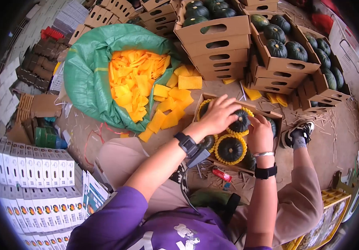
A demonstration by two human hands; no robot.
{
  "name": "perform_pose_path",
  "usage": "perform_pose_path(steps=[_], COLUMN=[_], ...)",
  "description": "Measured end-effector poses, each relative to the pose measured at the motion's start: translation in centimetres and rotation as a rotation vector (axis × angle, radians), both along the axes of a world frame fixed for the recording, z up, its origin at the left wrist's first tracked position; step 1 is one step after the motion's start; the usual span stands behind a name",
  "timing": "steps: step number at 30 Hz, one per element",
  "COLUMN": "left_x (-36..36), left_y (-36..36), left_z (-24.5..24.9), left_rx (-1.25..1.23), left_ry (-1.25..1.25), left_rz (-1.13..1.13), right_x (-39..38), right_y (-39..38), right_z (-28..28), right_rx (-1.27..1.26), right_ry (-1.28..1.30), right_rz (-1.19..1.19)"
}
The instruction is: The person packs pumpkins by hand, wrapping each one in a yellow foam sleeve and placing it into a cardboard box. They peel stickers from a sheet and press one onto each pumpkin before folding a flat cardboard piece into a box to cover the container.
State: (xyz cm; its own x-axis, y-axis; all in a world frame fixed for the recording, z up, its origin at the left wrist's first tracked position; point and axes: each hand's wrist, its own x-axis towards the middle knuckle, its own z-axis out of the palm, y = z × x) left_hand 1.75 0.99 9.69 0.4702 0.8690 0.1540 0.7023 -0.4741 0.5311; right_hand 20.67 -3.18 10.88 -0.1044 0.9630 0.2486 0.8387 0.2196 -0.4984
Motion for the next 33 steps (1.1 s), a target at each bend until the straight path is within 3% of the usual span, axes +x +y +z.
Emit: perform_pose_path(steps=[1, 2, 3, 4, 5, 6, 8, 10, 11, 13, 14, 16, 20, 22, 23, 25, 26, 28, 29, 31, 33], left_x=[-3.4, -6.7, -11.2, -15.6, -19.7, -21.9, -26.1, -27.5, -27.2, -24.0, -23.3, -22.7, -22.5, -23.2, -24.5, -28.7, -30.4, -33.4, -34.0, -47.6, -43.2], left_y=[1.8, 1.9, 3.1, 3.3, 2.8, 1.4, -0.3, -2.7, -3.1, -2.7, -1.8, -2.4, -4.2, -5.6, -6.2, -7.8, -8.2, -8.6, -8.7, -11.4, -11.3], left_z=[-0.8, -0.4, -3.1, -6.0, -9.6, -11.3, -19.7, -22.9, -21.5, -15.3, -14.6, -15.3, -15.6, -16.0, -17.2, -20.0, -20.0, -20.1, -17.8, -34.8, -22.0], left_rx=[0.078, 0.178, 0.117, -0.034, -0.156, -0.116, 0.178, -0.139, -0.16, -0.759, -0.746, -0.452, -0.501, -0.479, -0.478, -0.762, -0.754, -0.744, -0.833, -0.961, -0.776], left_ry=[-0.228, -0.206, -0.317, -0.315, -0.264, 0.092, 0.317, 0.29, 0.299, 0.289, 0.288, 0.417, 0.468, 0.362, 0.366, 0.091, 0.096, 0.244, 0.447, 0.307, 0.461], left_rz=[0.109, 0.403, 0.597, 0.831, 0.961, 0.979, 1.109, 1.104, 1.119, 0.998, 1.006, 0.915, 0.927, 1.213, 1.213, 1.493, 1.514, 1.543, 1.378, 1.372, 1.438], right_x=[-1.2, -2.4, -3.7, -4.0, -4.1, -4.1, -4.2, -4.0, -3.8, -3.8, -3.8, -4.2, -4.8, -4.1, -3.5, -2.6, -2.2, -2.2, -2.5, -3.4, -4.3], right_y=[0.5, 0.7, 0.9, 1.2, 1.5, 1.5, 0.7, -1.4, -2.4, -4.6, -5.2, -5.8, -7.2, -8.7, -9.5, -10.6, -10.8, -10.6, -10.3, -9.7, -9.1], right_z=[-0.5, -0.6, -0.3, 0.2, 0.5, 0.4, -0.5, -0.1, -0.1, 0.4, 0.7, 1.2, 3.2, 4.0, 3.9, 3.7, 3.6, 3.7, 3.8, 4.4, 4.7], right_rx=[-0.13, -0.261, -0.303, -0.39, -0.386, -0.384, -0.344, -0.24, -0.249, -0.208, -0.178, -0.185, -0.127, -0.133, -0.125, -0.125, -0.071, -0.074, -0.062, -0.068, -0.082], right_ry=[-0.104, -0.212, -0.415, -0.371, -0.369, -0.366, -0.292, -0.148, -0.06, 0.053, 0.057, 0.072, 0.107, 0.181, 0.2, 0.263, 0.257, 0.304, 0.335, 0.361, 0.367], right_rz=[0.066, 0.125, 0.092, 0.067, 0.063, 0.06, 0.039, 0.066, 0.038, -0.017, -0.016, 0.021, 0.103, 0.077, 0.029, -0.048, -0.04, -0.062, -0.049, -0.021, 0.011])
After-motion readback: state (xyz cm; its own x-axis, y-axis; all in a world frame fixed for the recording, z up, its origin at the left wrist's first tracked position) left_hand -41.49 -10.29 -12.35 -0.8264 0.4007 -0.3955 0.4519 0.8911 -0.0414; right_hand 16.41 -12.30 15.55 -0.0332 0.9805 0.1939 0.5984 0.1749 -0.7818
